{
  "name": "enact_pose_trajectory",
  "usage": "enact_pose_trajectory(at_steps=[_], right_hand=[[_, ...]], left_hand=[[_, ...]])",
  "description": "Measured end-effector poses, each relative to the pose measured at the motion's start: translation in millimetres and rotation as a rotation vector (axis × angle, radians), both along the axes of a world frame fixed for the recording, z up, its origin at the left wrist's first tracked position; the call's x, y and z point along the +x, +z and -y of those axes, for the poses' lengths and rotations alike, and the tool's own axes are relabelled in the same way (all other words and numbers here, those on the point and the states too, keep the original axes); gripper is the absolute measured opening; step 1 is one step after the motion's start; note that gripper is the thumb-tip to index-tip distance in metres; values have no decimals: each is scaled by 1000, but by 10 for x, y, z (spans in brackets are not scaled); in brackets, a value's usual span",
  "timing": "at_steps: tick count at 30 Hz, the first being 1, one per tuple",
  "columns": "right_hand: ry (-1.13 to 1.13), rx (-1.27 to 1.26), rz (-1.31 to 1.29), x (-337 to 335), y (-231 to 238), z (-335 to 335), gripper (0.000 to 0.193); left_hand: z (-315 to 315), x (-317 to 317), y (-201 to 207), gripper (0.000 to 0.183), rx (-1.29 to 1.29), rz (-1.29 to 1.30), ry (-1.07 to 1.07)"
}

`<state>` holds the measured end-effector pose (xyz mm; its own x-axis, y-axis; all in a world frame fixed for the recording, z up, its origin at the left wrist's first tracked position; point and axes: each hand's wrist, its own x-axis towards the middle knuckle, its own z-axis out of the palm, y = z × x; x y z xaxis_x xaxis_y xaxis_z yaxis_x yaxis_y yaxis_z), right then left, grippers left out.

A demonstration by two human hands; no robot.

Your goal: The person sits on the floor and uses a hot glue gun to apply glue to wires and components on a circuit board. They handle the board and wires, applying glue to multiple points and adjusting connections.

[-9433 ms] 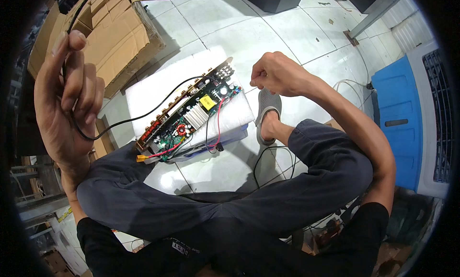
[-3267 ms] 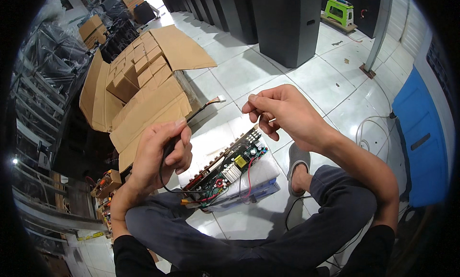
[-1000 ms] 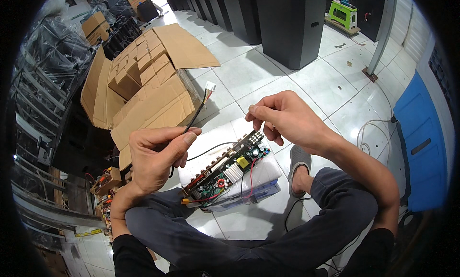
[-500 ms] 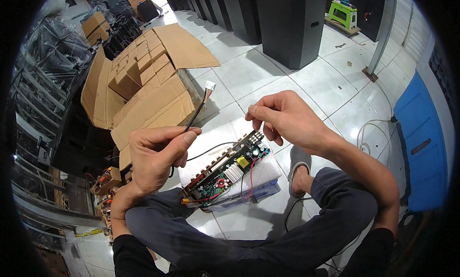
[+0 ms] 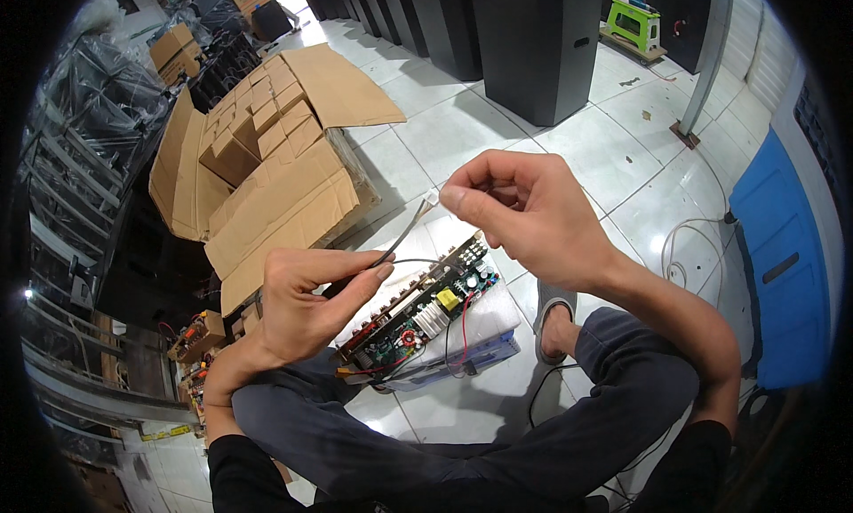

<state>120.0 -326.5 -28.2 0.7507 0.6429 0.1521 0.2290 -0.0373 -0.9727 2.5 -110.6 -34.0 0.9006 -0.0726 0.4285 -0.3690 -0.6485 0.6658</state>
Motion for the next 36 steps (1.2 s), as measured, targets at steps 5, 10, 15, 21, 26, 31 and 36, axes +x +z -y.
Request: enact_pose_trajectory(at_steps=[5,10,15,21,26,31,36], right_hand=[[57,-16,12,-5,24,25,21],[80,-5,-10,15,7,43,20],[99,30,-22,79,-72,48,19],[99,42,3,93,-94,51,20],[88,34,20,104,-104,50,20],[78,33,25,83,-95,38,19],[76,40,15,74,-88,55,19]], left_hand=[[4,12,24,14,61,0,-61],[-7,7,15,14,38,-53,-51],[-8,-3,32,14,9,-77,-43],[0,-1,36,14,7,-74,-43],[1,-6,39,14,-4,-62,-47],[-9,0,37,14,15,-48,-50],[7,-16,44,14,0,-44,-53]])
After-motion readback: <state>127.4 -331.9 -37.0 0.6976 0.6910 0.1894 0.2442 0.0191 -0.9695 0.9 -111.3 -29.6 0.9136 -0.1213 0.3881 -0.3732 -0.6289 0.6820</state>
